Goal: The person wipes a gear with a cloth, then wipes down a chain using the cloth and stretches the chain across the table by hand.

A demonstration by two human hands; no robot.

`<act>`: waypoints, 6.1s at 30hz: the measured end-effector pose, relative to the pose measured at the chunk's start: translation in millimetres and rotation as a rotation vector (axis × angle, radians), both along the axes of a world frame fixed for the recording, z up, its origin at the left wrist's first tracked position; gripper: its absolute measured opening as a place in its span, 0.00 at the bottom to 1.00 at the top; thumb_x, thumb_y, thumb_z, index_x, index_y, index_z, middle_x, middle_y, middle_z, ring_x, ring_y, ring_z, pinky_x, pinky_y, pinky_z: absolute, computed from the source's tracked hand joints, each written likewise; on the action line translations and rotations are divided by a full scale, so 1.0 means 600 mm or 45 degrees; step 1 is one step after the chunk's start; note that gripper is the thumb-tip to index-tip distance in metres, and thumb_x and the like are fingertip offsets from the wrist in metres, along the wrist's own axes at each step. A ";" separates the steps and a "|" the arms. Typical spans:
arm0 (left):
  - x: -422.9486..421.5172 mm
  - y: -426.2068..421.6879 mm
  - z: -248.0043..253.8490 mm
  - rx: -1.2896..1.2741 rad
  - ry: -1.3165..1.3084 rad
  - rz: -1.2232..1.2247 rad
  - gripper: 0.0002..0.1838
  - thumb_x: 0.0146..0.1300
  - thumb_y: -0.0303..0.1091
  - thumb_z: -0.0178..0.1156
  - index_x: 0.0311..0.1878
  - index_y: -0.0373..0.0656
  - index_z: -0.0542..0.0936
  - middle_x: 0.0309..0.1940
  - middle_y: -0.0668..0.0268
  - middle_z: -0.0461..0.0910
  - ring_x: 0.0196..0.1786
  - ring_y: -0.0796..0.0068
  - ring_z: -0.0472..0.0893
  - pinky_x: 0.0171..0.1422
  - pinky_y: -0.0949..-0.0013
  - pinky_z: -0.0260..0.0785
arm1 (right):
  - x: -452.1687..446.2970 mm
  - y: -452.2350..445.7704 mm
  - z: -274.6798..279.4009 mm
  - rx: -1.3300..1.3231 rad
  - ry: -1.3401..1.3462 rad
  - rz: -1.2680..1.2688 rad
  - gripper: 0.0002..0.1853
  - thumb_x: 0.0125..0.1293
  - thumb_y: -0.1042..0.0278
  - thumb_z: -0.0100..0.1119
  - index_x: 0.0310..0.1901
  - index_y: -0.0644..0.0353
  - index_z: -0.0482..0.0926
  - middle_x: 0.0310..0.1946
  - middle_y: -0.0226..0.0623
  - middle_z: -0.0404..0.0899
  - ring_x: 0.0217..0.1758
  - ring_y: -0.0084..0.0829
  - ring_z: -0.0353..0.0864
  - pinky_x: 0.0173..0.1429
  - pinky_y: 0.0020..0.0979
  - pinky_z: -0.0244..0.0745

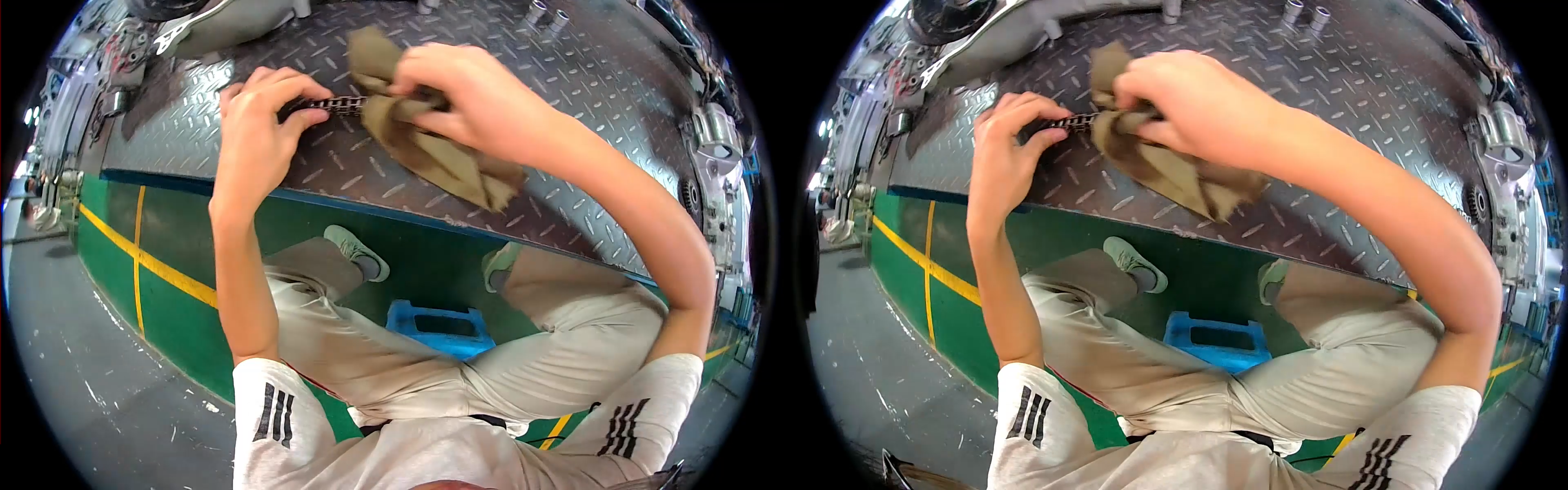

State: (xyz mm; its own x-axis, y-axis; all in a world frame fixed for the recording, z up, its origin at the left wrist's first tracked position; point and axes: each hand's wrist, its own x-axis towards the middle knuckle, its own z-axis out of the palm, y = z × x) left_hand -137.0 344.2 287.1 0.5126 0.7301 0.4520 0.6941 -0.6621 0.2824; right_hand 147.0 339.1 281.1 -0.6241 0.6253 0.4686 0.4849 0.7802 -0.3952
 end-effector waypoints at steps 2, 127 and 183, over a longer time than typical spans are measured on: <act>0.002 -0.001 0.005 -0.085 0.013 0.044 0.09 0.59 0.28 0.73 0.43 0.39 0.89 0.40 0.65 0.88 0.51 0.61 0.82 0.66 0.60 0.65 | 0.068 -0.054 0.019 -0.137 -0.052 -0.105 0.15 0.58 0.77 0.74 0.45 0.62 0.80 0.42 0.45 0.82 0.50 0.54 0.82 0.54 0.47 0.79; 0.096 0.021 0.035 -0.378 0.077 0.559 0.22 0.77 0.50 0.66 0.46 0.35 0.88 0.37 0.53 0.91 0.41 0.52 0.90 0.48 0.58 0.78 | 0.498 -0.376 0.136 0.041 -0.485 -1.334 0.29 0.52 0.91 0.51 0.59 0.68 0.83 0.58 0.47 0.81 0.65 0.52 0.78 0.74 0.40 0.71; 0.110 -0.016 0.101 0.406 -0.410 0.125 0.18 0.85 0.43 0.59 0.40 0.38 0.80 0.25 0.65 0.70 0.28 0.77 0.65 0.34 0.71 0.61 | 0.472 -0.272 0.141 0.634 -0.011 -1.330 0.17 0.82 0.56 0.63 0.50 0.65 0.80 0.29 0.44 0.70 0.31 0.36 0.66 0.41 0.31 0.71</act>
